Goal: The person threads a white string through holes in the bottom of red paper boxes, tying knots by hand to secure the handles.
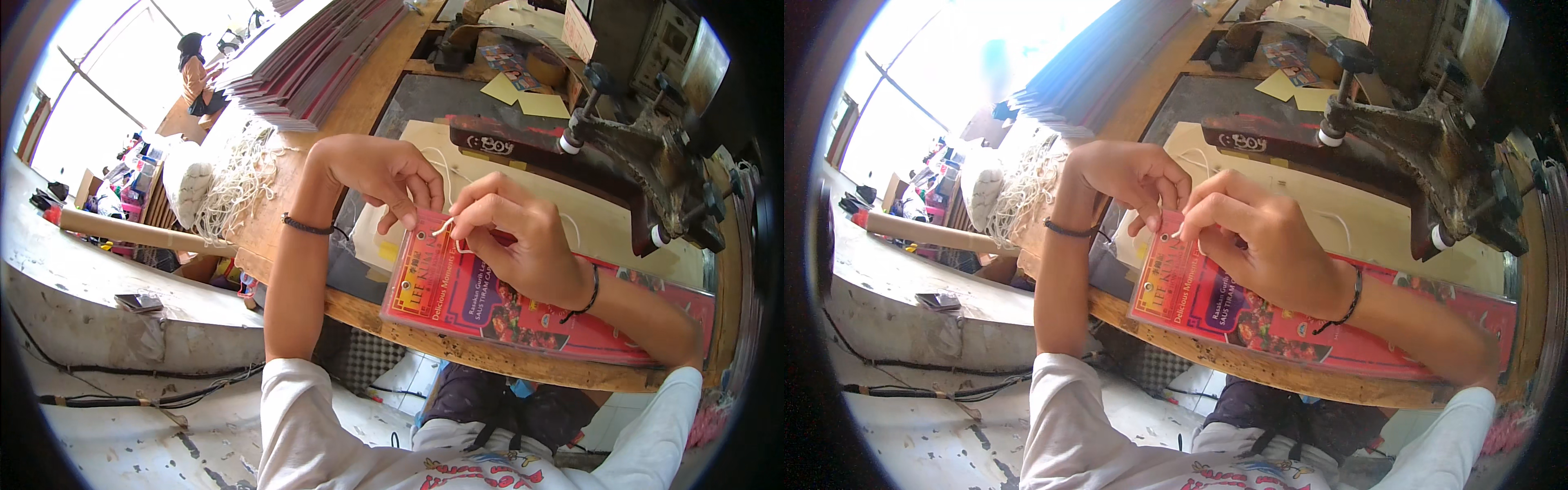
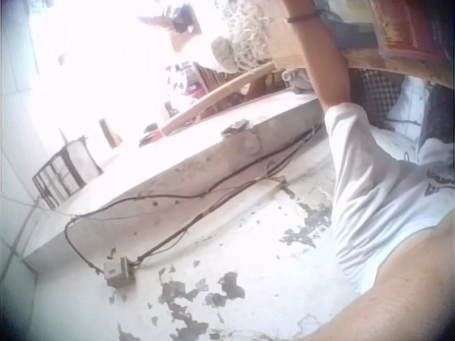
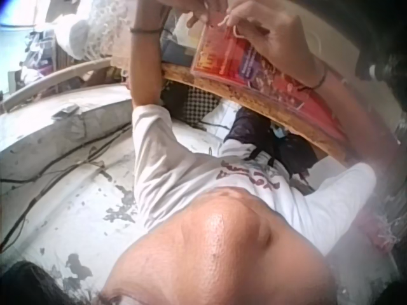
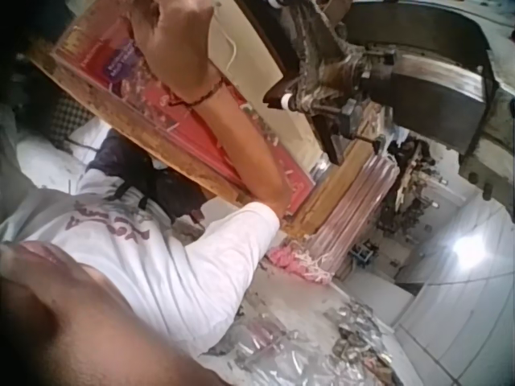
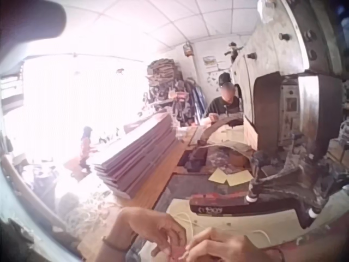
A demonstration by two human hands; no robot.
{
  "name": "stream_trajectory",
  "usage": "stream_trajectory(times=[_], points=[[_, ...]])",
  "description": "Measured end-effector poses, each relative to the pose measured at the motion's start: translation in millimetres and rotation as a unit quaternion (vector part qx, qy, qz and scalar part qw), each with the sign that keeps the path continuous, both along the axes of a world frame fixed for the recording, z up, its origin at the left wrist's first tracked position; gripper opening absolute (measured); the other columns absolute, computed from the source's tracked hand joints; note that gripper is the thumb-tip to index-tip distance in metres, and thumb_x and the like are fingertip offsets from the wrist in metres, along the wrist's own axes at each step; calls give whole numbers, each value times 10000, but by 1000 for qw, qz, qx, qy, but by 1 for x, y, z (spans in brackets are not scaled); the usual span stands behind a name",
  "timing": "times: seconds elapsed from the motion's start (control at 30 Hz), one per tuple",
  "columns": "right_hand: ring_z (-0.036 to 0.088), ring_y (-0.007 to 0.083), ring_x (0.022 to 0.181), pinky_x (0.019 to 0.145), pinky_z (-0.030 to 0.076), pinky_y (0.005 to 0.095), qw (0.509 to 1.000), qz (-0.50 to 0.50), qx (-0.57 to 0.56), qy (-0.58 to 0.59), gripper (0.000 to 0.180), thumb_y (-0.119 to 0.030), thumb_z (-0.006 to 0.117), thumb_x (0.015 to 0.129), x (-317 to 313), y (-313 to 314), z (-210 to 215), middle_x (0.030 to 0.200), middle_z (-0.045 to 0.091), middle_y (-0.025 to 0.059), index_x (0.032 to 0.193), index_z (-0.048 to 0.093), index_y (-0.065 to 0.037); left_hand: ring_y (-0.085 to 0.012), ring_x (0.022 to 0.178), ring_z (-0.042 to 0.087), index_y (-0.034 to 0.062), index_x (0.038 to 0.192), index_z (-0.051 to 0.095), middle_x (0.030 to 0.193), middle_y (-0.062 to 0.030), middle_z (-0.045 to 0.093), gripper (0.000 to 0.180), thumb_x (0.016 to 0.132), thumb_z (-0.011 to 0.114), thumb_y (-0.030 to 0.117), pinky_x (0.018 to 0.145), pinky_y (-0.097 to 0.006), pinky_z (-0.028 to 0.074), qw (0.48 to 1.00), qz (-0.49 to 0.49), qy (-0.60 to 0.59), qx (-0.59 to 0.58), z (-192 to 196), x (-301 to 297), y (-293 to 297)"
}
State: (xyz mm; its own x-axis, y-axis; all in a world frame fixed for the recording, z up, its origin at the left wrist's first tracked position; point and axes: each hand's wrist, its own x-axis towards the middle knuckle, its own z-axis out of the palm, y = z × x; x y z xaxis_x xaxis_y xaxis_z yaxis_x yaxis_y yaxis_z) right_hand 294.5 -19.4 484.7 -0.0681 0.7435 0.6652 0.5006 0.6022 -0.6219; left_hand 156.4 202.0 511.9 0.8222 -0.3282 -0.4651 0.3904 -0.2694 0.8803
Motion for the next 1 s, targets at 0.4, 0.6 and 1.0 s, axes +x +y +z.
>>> stream_trajectory(times=[0.4, 0.6, 1.0], points=[[682, 172, 825, 669, 549, 273, 998, 3, 59, -18, 190, 108, 697, 760, -2, 7, 20, 988, 675, 87, 845, 656, -56, -111, 603, 657, -61, 1016, 652, 834, -86, 715, 169, 857, 687, -16, 478, -224, 498, 918, -103, -357, 137, -15, 21, -9], [692, 218, 861, 732, 560, 302, 999, 31, 38, -21, 182, 92, 722, 762, -6, 4, 21, 985, 675, 100, 843, 652, -56, -61, 512, 583, -60, 984, 659, 719, -46, 684, 131, 863, 666, -10, 421, -200, 399, 991, -64, -104, 52, -4, 12, -14], [703, 222, 862, 740, 575, 310, 996, 48, 31, -67, 167, 64, 737, 781, -12, 5, 16, 992, 677, 104, 844, 641, -56, -67, 409, 502, -71, 1056, 665, 685, -100, 652, 277, 814, 535, -36, 347, -218, 328, 999, -45, -17, -7, 6, 0, -10]])
